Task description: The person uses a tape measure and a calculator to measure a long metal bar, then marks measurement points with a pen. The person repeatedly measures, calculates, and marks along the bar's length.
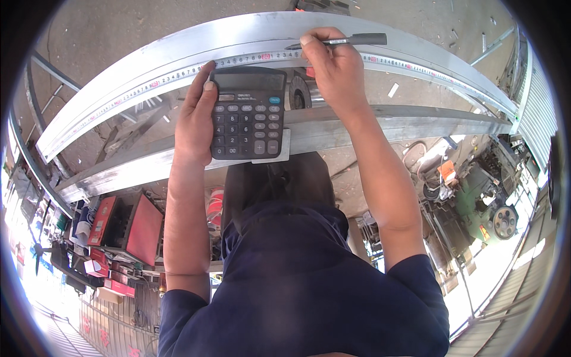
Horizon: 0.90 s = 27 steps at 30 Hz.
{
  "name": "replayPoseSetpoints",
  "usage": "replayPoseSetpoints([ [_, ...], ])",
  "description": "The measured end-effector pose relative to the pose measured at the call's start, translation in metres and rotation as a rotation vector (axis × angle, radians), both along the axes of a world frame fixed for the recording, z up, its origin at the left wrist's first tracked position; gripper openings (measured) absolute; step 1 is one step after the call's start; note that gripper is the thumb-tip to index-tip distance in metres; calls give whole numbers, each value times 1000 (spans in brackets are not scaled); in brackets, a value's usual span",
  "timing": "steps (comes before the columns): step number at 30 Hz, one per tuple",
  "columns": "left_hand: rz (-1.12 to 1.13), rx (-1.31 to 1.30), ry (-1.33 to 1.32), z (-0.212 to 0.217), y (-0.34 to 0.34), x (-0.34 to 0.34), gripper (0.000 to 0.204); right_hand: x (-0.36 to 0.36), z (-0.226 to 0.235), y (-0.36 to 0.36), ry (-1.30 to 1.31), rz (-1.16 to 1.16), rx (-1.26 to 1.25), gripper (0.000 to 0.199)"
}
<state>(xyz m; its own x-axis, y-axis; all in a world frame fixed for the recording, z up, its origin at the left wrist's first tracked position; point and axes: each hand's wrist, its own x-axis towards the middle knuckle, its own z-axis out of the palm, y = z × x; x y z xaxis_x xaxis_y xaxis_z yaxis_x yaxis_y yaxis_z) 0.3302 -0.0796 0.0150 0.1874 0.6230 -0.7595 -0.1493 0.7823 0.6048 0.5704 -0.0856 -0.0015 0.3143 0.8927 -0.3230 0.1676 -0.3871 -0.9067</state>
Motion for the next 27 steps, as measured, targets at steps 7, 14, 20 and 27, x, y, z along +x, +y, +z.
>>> replayPoseSetpoints([
  [7,-17,-7,3,-4,1,-2,50,9,-6,1,-119,40,50,21],
  [14,-12,-37,-22,-4,3,-3,50,9,-13,0,-193,55,129,19],
  [20,-9,-24,-11,-4,3,-3,50,12,-14,-2,-150,50,113,18],
  [27,-2,-4,-10,-4,3,-3,50,13,-13,-1,-165,59,86,17],
])
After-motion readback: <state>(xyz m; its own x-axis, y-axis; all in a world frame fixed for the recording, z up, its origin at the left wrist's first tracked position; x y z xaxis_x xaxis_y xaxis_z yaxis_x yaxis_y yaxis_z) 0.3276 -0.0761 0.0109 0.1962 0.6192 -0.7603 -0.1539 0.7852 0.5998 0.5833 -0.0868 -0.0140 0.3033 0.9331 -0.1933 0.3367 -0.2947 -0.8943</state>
